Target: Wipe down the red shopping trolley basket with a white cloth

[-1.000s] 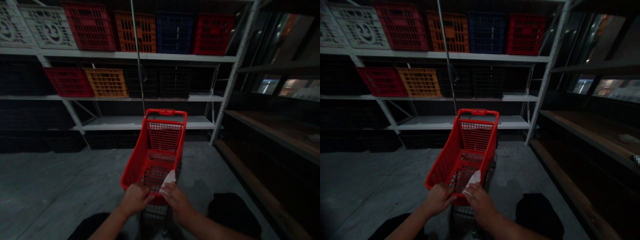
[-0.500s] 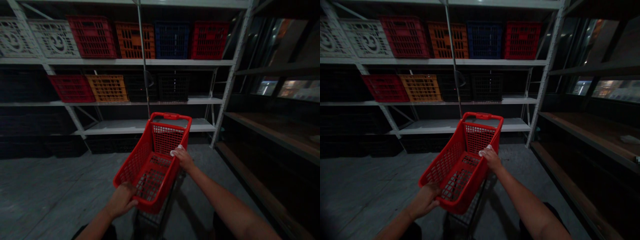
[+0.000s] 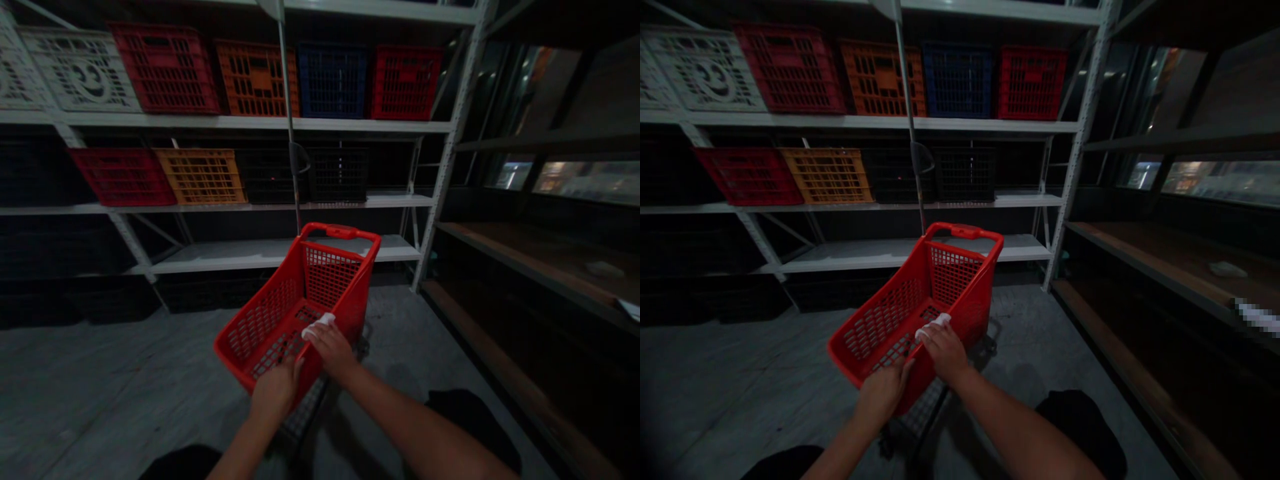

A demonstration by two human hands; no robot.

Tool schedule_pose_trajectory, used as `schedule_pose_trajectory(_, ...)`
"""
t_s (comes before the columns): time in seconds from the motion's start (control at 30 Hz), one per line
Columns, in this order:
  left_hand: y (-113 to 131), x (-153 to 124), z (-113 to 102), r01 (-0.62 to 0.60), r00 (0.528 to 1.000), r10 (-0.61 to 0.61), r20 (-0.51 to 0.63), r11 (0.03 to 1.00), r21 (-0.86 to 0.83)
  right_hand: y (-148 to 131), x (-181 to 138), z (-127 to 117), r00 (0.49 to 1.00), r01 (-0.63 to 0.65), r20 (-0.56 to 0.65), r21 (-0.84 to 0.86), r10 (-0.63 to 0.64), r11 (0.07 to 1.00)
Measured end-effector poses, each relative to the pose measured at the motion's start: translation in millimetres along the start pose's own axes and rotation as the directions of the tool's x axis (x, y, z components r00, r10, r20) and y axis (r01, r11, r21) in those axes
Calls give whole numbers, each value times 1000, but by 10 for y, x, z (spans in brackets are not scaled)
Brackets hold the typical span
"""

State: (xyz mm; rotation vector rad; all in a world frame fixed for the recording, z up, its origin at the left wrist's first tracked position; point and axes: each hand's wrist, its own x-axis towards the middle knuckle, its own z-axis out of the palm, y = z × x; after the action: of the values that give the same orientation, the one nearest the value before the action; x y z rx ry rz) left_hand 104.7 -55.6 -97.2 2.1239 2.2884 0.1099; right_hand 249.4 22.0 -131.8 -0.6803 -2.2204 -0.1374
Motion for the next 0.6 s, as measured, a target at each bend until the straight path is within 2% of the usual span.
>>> schedule_pose_trajectory(0.07,-120,-4,2,-25,1000,25,10,1000,-1,109,15,-116,998,23,61,-44,-20,999)
schedule_pose_trajectory(0.17,-300,-13,19,-34,999,34,17,999,8,386,39,-265,996,9,86,-115,1,993)
schedule_pose_trajectory(0.27,-508,-24,26,-32,999,32,5,999,22,818,129,-492,996,-36,74,-175,50,984)
schedule_pose_trajectory(0.33,-668,-26,7,-50,999,50,17,999,-1,1160,238,-747,992,-99,51,-237,114,967)
schedule_pose_trajectory(0.4,-828,-20,-34,-67,996,69,52,997,-35,1491,358,-1077,975,-211,-2,-335,223,918)
schedule_pose_trajectory(0.47,-955,0,-98,-77,994,81,78,996,-55,1753,440,-1420,934,-352,-108,-419,339,837)
schedule_pose_trajectory(0.53,-1009,43,-180,-58,996,57,74,998,3,1898,447,-1683,889,-457,-242,-455,388,764)
schedule_pose_trajectory(0.6,-948,123,-275,-40,998,34,57,994,97,1894,379,-1783,862,-499,-341,-442,375,745)
